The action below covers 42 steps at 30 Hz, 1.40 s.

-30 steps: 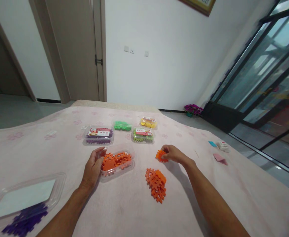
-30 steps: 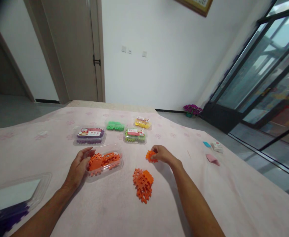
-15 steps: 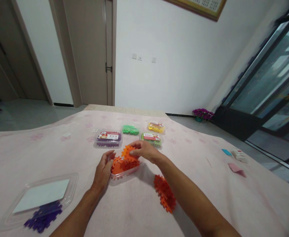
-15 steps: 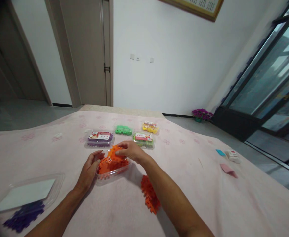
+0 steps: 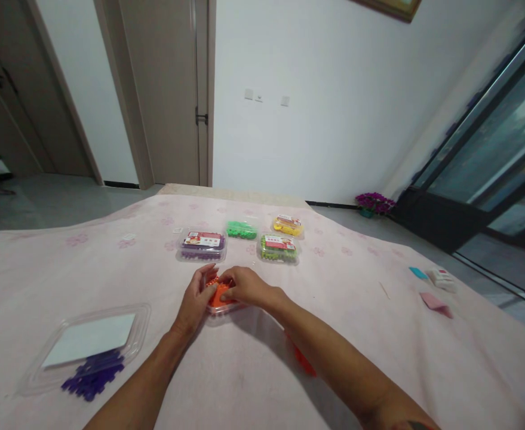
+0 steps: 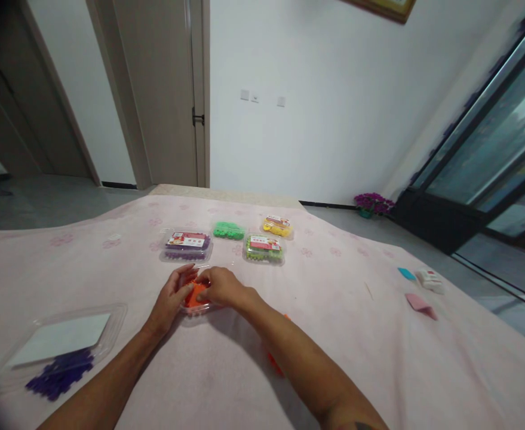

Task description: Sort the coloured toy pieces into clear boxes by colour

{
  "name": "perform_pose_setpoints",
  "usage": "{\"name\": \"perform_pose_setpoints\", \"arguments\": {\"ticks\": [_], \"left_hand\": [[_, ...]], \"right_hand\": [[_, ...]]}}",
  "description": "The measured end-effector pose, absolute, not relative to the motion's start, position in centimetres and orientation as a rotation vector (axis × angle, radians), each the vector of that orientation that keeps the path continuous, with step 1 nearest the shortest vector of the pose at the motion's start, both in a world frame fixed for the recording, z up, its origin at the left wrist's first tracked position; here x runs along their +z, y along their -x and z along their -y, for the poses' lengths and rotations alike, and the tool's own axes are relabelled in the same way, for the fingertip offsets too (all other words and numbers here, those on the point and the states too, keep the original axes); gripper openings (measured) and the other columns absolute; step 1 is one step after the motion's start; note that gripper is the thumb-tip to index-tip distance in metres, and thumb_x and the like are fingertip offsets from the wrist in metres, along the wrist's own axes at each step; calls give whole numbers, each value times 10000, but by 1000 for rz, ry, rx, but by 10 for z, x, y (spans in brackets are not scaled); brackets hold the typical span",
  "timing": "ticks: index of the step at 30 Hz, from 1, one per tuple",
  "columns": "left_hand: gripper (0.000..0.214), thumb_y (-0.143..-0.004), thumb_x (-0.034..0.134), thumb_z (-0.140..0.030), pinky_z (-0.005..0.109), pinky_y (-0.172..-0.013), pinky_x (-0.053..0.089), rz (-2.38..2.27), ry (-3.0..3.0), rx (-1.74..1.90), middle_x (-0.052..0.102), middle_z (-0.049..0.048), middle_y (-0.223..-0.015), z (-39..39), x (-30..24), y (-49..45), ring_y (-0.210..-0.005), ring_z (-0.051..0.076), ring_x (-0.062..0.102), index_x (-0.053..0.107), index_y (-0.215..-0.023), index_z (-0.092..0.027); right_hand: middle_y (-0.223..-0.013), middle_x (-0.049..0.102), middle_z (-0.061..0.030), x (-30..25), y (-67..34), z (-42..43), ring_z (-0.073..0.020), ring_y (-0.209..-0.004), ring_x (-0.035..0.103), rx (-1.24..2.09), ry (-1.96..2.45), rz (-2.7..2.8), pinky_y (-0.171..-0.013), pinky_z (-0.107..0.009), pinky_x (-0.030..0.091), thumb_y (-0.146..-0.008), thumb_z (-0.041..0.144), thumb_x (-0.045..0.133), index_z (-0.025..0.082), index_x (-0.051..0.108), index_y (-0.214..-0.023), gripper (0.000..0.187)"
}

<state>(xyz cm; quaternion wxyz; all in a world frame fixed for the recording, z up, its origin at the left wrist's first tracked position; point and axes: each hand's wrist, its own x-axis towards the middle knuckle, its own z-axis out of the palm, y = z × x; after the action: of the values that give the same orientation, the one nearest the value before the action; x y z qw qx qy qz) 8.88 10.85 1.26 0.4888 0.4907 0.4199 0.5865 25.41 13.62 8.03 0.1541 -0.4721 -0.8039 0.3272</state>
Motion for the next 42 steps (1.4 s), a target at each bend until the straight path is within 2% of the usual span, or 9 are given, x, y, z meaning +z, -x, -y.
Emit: {"name": "perform_pose_setpoints", "arguments": {"ticks": [4,9,15,20,25,31,34,38,42], "left_hand": [[510,-722,611,-186,454,-1107,393,-1034,-1185,1421,642,123,-1269,-110,10,-87,-1232,247,582,563,-1230,-182],[516,-749,636,-209,454,-1127,374,-1040,-1156,1419,640,116,-1276,-111,5,-88,-1239,239,581,563,-1260,-195],[506,-757,646,-232,454,-1133,369,-1056,-1143,1424,650,106,-1269,-111,3,-88,-1227,238,586,577,-1257,-203],[514,-777,637,-240,452,-1135,362,-1065,-1151,1408,646,95,-1270,-111,-1,-87,-1239,237,574,569,-1287,-217],[505,-780,633,-241,466,-1133,359,-1053,-1153,1408,643,99,-1267,-112,-1,-87,-1243,246,564,564,-1280,-216],[504,-779,626,-242,471,-1125,369,-1060,-1172,1407,648,97,-1255,-112,0,-87,-1226,246,575,563,-1278,-215],[505,-767,630,-239,459,-1122,374,-1054,-1153,1418,652,94,-1255,-111,1,-87,-1229,244,573,569,-1267,-214],[503,-766,619,-244,459,-1128,365,-1058,-1148,1411,646,97,-1256,-108,6,-89,-1230,242,569,560,-1264,-206],[509,-761,619,-243,462,-1132,357,-1060,-1144,1404,644,102,-1250,-108,8,-89,-1229,245,568,558,-1264,-198]], "right_hand": [[-914,740,-33,84,-283,-140,-153,-783,663,1003,1269,2069,-699,-248,496,-774,218,720,170,740,-1023,254],[-821,710,-24,100,-366,-129,-152,-738,634,997,1452,1999,-697,-271,492,-742,231,729,142,731,-975,250],[-1122,691,-109,105,-431,-87,-239,-987,648,984,1844,2188,-861,-342,504,-626,278,834,166,671,-1220,625],[-1260,633,-99,102,-439,-62,-262,-1118,604,1275,1811,2310,-937,-350,485,-578,266,850,204,565,-1360,835],[-1198,644,-73,98,-439,-58,-259,-1037,610,1186,1881,2379,-856,-334,479,-563,285,847,216,617,-1280,755],[-882,638,-20,89,-445,-73,-164,-759,569,941,1925,2198,-636,-255,410,-636,307,791,183,691,-1047,441],[-752,594,7,89,-444,-76,-127,-665,523,1048,1791,1929,-588,-237,385,-679,320,753,148,681,-947,327],[-698,535,47,93,-432,-68,-103,-625,481,1321,1576,1908,-567,-217,357,-670,327,776,173,692,-1066,433],[-907,615,-9,90,-416,-59,-161,-797,545,1072,1647,2267,-678,-250,414,-604,311,844,221,702,-1164,585]]}}
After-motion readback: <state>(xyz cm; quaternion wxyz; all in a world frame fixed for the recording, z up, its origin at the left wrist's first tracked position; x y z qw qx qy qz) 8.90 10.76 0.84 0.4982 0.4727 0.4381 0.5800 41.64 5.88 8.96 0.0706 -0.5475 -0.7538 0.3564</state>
